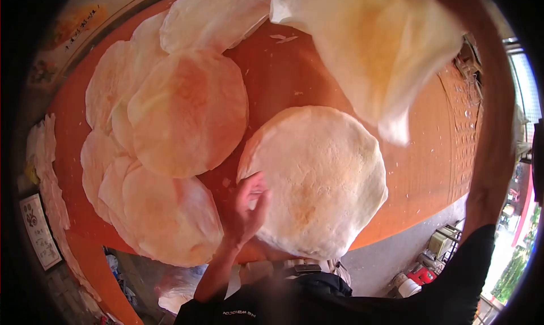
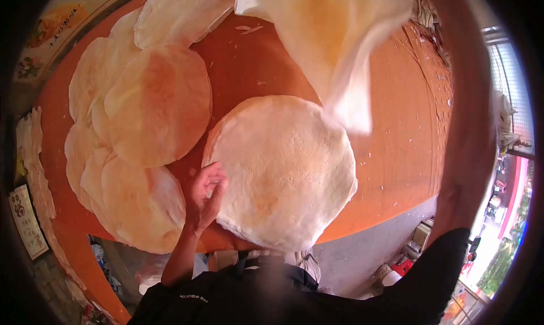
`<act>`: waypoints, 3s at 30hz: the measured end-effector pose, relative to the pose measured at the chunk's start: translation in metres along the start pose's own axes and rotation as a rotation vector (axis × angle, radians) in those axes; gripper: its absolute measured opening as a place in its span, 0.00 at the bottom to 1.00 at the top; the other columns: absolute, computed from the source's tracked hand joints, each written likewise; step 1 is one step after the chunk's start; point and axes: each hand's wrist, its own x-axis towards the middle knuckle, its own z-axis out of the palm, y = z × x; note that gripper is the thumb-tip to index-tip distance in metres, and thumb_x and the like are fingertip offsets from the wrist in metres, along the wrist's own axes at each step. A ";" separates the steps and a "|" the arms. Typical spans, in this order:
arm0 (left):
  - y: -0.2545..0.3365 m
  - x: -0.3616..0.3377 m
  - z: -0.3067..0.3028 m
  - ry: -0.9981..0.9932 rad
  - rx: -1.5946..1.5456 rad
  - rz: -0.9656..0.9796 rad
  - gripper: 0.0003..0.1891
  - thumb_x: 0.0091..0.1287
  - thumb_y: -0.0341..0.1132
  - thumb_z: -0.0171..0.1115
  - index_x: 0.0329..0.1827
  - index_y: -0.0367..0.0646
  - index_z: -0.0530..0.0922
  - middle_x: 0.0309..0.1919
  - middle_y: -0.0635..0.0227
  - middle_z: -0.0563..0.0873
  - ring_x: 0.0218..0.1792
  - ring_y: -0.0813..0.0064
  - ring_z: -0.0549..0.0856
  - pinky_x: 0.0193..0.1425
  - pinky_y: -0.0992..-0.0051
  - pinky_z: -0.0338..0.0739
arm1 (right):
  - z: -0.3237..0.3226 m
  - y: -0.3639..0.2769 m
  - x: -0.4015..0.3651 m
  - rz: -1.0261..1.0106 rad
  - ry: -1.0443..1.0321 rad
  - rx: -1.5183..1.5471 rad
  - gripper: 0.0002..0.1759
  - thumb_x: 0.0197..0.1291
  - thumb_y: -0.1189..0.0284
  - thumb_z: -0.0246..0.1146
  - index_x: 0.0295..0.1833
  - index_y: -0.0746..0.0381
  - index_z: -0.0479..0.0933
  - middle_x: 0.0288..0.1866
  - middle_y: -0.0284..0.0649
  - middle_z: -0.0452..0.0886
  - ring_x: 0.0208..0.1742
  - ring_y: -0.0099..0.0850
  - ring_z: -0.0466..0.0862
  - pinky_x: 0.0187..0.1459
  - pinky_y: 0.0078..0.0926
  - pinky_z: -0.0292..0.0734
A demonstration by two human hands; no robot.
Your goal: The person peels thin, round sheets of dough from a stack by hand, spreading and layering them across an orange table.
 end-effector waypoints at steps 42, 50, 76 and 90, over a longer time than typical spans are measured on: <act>-0.007 -0.084 0.014 0.063 -0.725 -0.369 0.19 0.62 0.34 0.68 0.53 0.39 0.75 0.42 0.70 0.83 0.43 0.81 0.81 0.49 0.79 0.75 | 0.268 -0.069 -0.315 0.290 -0.340 1.035 0.21 0.50 0.71 0.73 0.48 0.69 0.78 0.39 0.39 0.83 0.37 0.24 0.82 0.38 0.23 0.78; -0.010 -0.081 0.017 0.100 -0.402 -0.244 0.23 0.56 0.33 0.73 0.51 0.34 0.75 0.42 0.65 0.83 0.43 0.79 0.80 0.51 0.78 0.73 | 0.291 -0.068 -0.310 0.216 -0.037 0.762 0.07 0.57 0.76 0.63 0.34 0.70 0.79 0.23 0.41 0.81 0.24 0.21 0.77 0.28 0.22 0.73; -0.071 -0.090 0.007 0.232 -0.241 -0.178 0.17 0.67 0.32 0.60 0.57 0.35 0.73 0.52 0.64 0.79 0.52 0.74 0.77 0.59 0.73 0.69 | 0.306 -0.056 -0.302 0.071 0.013 0.769 0.07 0.48 0.76 0.63 0.35 0.63 0.79 0.25 0.52 0.80 0.29 0.47 0.82 0.33 0.38 0.77; -0.048 -0.112 0.005 0.127 -0.631 -0.424 0.27 0.69 0.39 0.57 0.68 0.37 0.64 0.63 0.61 0.72 0.62 0.63 0.73 0.63 0.62 0.70 | 0.078 0.389 -0.408 0.723 0.550 0.592 0.09 0.60 0.65 0.65 0.37 0.60 0.80 0.27 0.24 0.76 0.27 0.14 0.73 0.28 0.13 0.66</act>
